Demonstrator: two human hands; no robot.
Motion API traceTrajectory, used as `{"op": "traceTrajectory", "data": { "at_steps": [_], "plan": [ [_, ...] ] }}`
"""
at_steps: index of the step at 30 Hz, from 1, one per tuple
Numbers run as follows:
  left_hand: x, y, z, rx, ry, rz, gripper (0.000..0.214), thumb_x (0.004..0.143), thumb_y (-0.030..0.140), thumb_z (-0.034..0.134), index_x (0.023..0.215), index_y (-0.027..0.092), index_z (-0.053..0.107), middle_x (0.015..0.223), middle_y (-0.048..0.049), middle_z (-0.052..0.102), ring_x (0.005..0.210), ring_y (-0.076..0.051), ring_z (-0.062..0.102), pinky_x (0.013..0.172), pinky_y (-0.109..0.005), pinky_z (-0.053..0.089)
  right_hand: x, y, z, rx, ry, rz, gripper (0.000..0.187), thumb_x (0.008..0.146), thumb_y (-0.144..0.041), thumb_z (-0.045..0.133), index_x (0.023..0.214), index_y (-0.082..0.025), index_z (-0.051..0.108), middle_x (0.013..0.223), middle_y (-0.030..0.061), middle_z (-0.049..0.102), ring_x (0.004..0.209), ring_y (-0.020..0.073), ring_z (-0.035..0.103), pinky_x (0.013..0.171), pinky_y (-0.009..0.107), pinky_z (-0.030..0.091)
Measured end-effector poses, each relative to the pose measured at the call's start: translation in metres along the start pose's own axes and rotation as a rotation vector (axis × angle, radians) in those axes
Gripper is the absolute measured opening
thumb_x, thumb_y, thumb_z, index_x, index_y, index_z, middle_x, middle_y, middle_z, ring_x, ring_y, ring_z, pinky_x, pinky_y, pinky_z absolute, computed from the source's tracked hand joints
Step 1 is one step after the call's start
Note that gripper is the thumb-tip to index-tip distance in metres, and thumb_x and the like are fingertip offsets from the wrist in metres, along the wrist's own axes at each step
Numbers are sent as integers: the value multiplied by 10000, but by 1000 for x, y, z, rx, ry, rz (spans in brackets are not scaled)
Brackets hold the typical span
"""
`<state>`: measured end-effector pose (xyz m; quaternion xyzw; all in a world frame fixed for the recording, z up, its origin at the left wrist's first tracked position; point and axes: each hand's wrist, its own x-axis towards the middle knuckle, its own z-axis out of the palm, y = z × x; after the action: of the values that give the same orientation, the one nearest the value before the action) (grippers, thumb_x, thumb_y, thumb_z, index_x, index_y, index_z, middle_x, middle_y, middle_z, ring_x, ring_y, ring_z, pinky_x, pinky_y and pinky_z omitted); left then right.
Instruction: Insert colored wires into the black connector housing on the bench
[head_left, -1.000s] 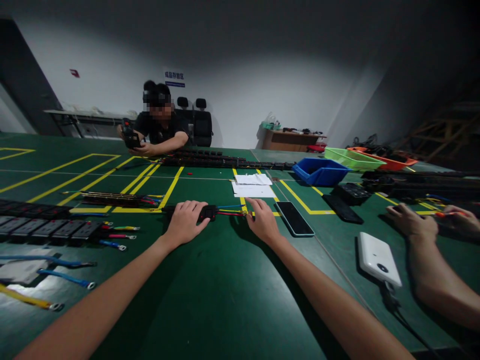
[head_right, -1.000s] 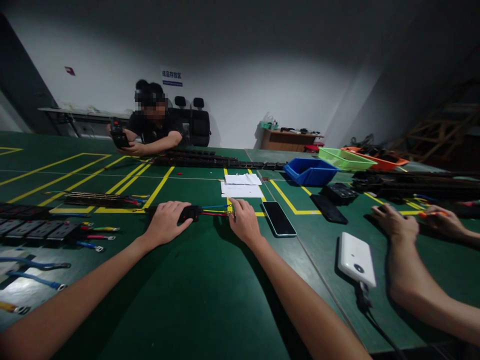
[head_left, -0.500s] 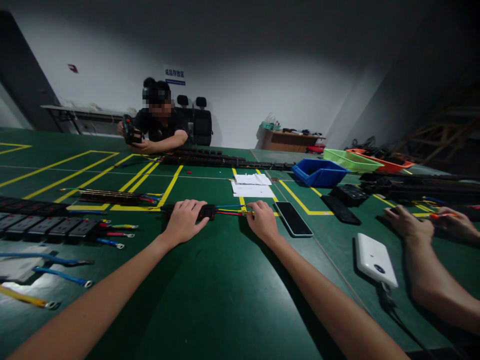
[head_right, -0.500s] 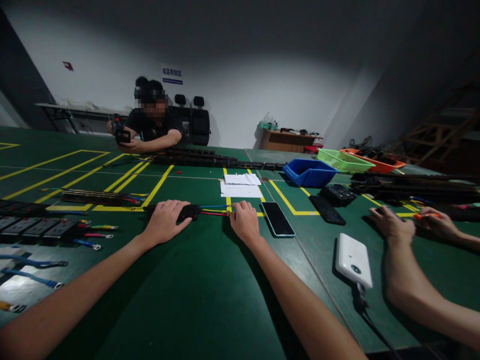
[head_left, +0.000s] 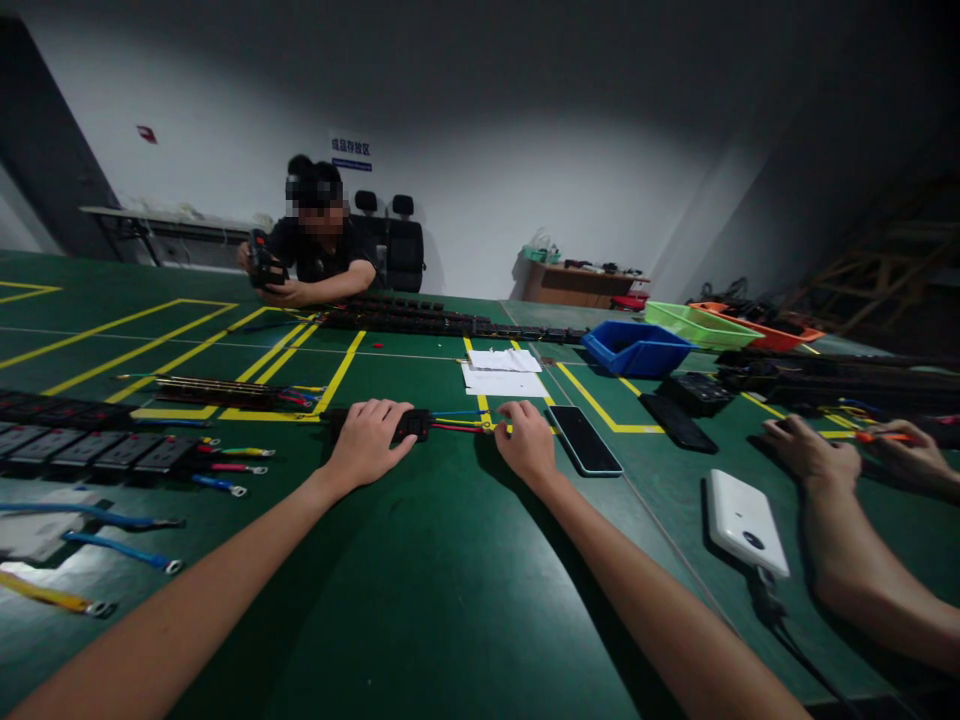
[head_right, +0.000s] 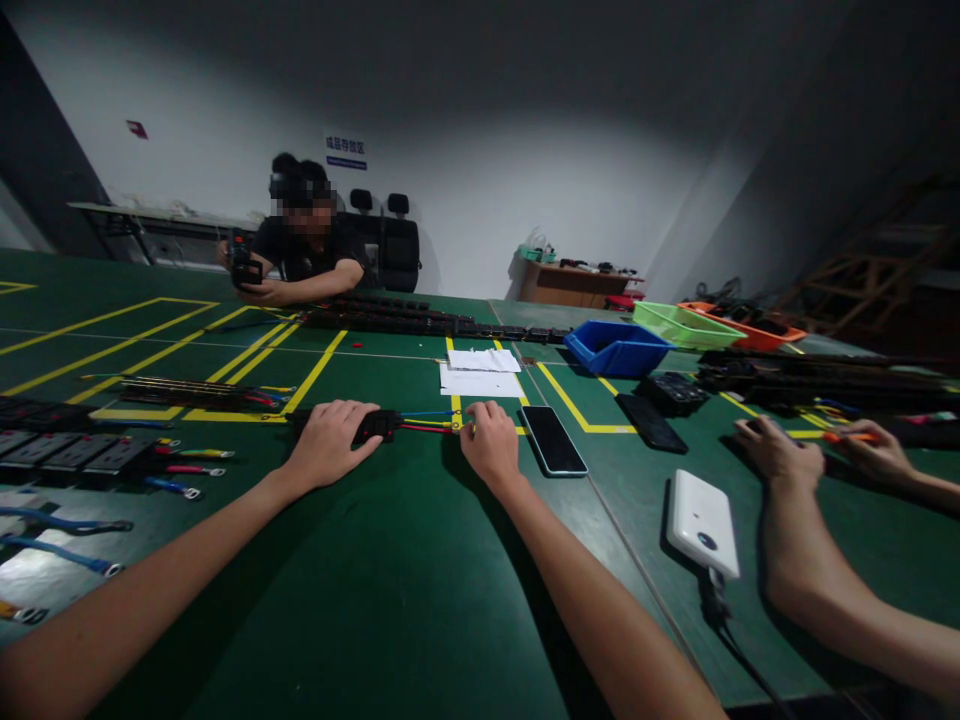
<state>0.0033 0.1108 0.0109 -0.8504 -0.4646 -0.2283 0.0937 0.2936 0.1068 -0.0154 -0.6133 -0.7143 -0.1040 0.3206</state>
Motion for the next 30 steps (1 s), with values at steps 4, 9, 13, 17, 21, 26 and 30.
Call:
{"op": "traceTrajectory", "data": {
  "at_steps": [4,9,13,17,21,26,30],
  "plan": [
    [0,-1,1,12,7,1,430,929,450,528,1282,208,566,1173,-119,655,1076,-307,570,957,-477,395,0,2,2,-52,-27,-20,157,889,-195,553,907,-216,707,939,88,665,899,236,568,725,328,415],
    [0,0,1,0,7,0,434,928,451,532,1286,207,568,1176,-117,654,1080,-303,573,967,-478,394,0,1,2,-72,-103,-41,161,873,-186,575,807,-219,718,859,79,671,849,219,560,715,316,400],
    [0,0,0,0,6,2,439,930,449,532,1291,201,567,1178,-117,654,1081,-302,574,970,-478,395,2,2,1,-45,-146,-21,159,867,-192,578,795,-214,719,848,74,670,833,216,565,732,320,414],
    [0,0,-1,4,0,-1,443,929,448,537,1290,193,570,1182,-121,654,1086,-305,575,969,-479,396,3,5,4,52,-144,-69,161,851,-158,565,805,-204,713,859,73,659,871,216,582,781,317,442],
    [0,0,-1,6,-6,-1,448,932,446,532,1296,187,566,1186,-124,652,1094,-306,573,974,-480,394,1,7,6,169,-32,-111,162,850,-154,554,908,-189,701,924,83,643,892,218,592,800,323,478],
    [0,0,0,20,0,-1,444,927,451,531,1291,201,567,1185,-124,656,1092,-309,573,973,-480,393,0,4,4,247,22,-173,302,839,-157,543,1116,-182,659,1054,107,610,948,233,601,827,342,514],
    [0,0,0,11,7,-2,438,927,448,526,1284,200,575,1182,-125,660,1089,-308,577,969,-480,396,-1,1,2,235,23,-174,462,838,-160,532,1298,-187,575,1121,116,591,987,244,594,854,356,519]
  ]
}}
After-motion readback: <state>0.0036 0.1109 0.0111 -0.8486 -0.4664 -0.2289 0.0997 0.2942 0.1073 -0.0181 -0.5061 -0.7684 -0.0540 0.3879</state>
